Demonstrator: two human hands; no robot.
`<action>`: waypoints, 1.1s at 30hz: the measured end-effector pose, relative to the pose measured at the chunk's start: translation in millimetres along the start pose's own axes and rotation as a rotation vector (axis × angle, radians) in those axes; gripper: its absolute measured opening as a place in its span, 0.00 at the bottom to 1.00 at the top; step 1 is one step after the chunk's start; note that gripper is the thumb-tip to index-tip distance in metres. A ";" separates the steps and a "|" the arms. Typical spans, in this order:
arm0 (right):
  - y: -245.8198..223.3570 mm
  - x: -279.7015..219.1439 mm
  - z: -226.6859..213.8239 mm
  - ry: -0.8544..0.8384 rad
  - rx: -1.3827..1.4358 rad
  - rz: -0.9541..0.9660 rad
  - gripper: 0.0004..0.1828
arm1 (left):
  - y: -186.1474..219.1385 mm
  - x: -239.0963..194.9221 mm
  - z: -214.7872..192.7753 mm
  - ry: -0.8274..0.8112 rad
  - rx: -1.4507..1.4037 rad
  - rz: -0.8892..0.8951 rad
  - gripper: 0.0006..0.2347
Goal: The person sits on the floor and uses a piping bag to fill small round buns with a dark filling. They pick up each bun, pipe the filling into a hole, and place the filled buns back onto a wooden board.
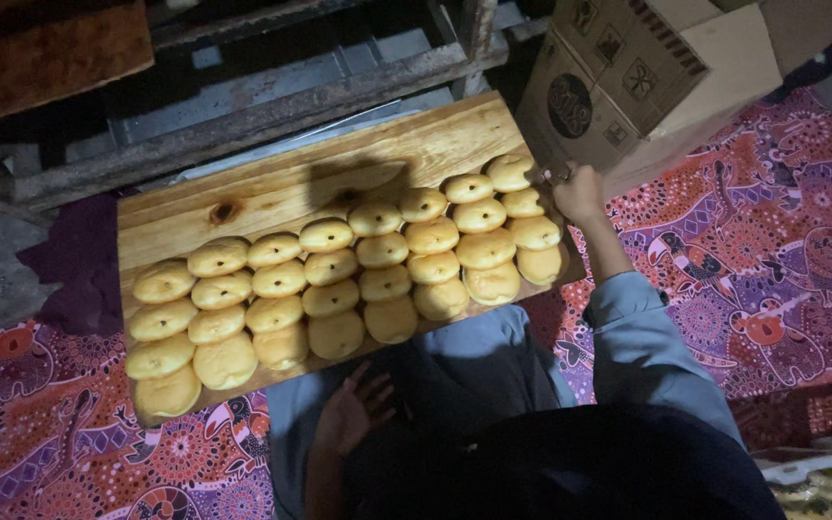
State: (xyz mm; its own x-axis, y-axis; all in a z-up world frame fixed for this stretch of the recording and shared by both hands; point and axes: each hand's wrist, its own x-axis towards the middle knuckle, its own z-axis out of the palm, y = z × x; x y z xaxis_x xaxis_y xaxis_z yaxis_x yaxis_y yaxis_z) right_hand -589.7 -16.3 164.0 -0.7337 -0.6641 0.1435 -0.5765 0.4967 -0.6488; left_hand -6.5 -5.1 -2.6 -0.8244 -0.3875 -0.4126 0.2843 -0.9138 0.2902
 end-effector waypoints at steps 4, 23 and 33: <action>7.2 1.3 0.5 0.016 -0.025 -0.029 0.13 | 0.3 -0.7 3.1 0.050 0.023 -0.007 0.29; 26.7 -83.7 -46.4 -0.157 1.532 0.131 0.27 | -1.1 2.5 -6.3 0.057 0.034 -0.020 0.28; -30.6 -269.8 12.5 -0.280 1.987 0.537 0.23 | -2.5 3.5 -15.2 -0.093 0.025 -0.011 0.28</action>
State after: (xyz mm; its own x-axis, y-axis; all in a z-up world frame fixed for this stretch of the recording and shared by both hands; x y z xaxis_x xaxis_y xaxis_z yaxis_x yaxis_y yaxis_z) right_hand -369.5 140.7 135.8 -0.4869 -0.8340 -0.2597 0.8525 -0.3890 -0.3491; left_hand -2.7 -6.1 -17.8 -0.8695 -0.3637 -0.3342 0.2641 -0.9141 0.3078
